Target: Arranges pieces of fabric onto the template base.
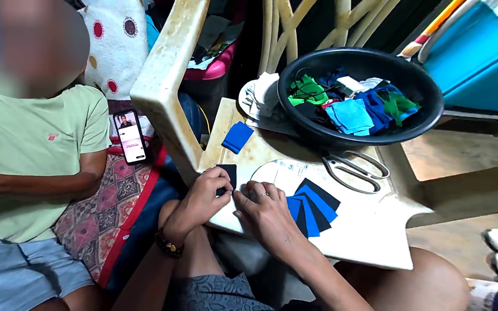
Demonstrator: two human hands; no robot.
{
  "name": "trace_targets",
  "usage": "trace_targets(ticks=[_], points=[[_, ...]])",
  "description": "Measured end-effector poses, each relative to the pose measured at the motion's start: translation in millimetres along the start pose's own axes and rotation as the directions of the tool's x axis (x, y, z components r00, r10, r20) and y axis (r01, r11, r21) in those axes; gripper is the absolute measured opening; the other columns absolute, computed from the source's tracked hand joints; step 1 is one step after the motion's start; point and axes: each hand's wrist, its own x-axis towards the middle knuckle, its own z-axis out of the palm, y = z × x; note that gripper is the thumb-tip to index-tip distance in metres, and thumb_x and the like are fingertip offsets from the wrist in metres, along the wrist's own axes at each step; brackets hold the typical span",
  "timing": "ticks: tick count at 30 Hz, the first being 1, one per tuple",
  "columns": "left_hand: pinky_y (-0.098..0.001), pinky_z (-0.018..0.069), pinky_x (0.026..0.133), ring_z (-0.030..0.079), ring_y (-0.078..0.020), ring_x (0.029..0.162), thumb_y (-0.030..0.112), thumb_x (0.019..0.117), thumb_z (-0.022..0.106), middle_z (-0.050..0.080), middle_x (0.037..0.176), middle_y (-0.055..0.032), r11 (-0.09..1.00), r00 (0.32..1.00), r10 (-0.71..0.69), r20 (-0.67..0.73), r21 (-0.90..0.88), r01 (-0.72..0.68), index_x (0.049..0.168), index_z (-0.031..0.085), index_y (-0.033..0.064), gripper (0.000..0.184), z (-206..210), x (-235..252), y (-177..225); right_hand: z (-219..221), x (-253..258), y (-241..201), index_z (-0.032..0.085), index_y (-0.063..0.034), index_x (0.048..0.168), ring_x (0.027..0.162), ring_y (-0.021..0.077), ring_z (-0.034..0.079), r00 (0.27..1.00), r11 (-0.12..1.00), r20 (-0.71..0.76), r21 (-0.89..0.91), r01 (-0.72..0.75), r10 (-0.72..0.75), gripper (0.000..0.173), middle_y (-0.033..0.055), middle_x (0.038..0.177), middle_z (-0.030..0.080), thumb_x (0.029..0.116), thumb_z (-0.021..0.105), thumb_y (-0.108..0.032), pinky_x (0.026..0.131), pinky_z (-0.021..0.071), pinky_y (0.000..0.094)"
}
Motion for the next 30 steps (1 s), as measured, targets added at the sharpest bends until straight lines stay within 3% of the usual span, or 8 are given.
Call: trace_targets(ticks=[9, 16, 23, 30], points=[[-0.0317, 0.0497, 0.095, 0.062, -0.0173, 0.106, 0.006, 0.0983, 0.06, 0.066, 0.111, -0.0136, 0.994, 0.986, -0.084, 0.145, -0.062, 0.094, 0.091, 0.073, -0.0027, 0.017, -10.0, 3.5, 1.0, -1.2, -3.7, -2.3, 0.079, -0.0093, 0.108, 0.106, 0.0453, 0.064, 0.998, 0.997, -0.063, 0.071, -0.022, 0.027, 0.025, 0.0223, 0.114, 0.069, 0.0914, 0.066, -0.022, 0.084, 0.0499, 0.0574], [-0.032, 0.0484, 0.096, 0.06, -0.0185, 0.108, 0.006, 0.1, 0.057, 0.064, 0.112, -0.014, 0.991, 0.978, -0.105, 0.182, -0.059, 0.118, 0.093, 0.072, -0.0031, 0.019, -11.2, 5.0, 3.5, 3.7, -4.1, -4.7, 0.079, -0.0121, 0.112, 0.105, 0.0442, 0.064, 0.995, 0.998, -0.096, 0.067, -0.018, 0.025, 0.028, 0.0228, 0.114, 0.068, 0.0941, 0.063, -0.027, 0.086, 0.0491, 0.0561], [-0.0257, 0.0502, 0.088, 0.061, -0.0134, 0.101, 0.005, 0.0951, 0.059, 0.065, 0.11, -0.0128, 0.991, 0.987, -0.103, 0.123, -0.073, 0.112, 0.089, 0.072, -0.0025, 0.016, -10.3, 3.1, 1.8, 5.9, -3.6, -5.1, 0.079, -0.0108, 0.108, 0.107, 0.0448, 0.064, 0.996, 0.998, -0.081, 0.063, -0.031, 0.036, 0.03, 0.0224, 0.115, 0.068, 0.0956, 0.061, -0.031, 0.087, 0.0492, 0.0575], [-0.0217, 0.0507, 0.085, 0.062, -0.0079, 0.099, 0.007, 0.0911, 0.062, 0.067, 0.112, -0.0103, 0.983, 0.989, -0.131, 0.064, -0.121, 0.138, 0.084, 0.072, -0.0003, 0.014, -8.8, -1.6, -0.4, 8.8, 0.5, -5.1, 0.075, -0.0094, 0.121, 0.106, 0.0436, 0.063, 0.992, 0.997, -0.107, 0.046, -0.054, 0.059, 0.037, 0.0218, 0.115, 0.068, 0.0962, 0.059, -0.032, 0.088, 0.047, 0.0562]])
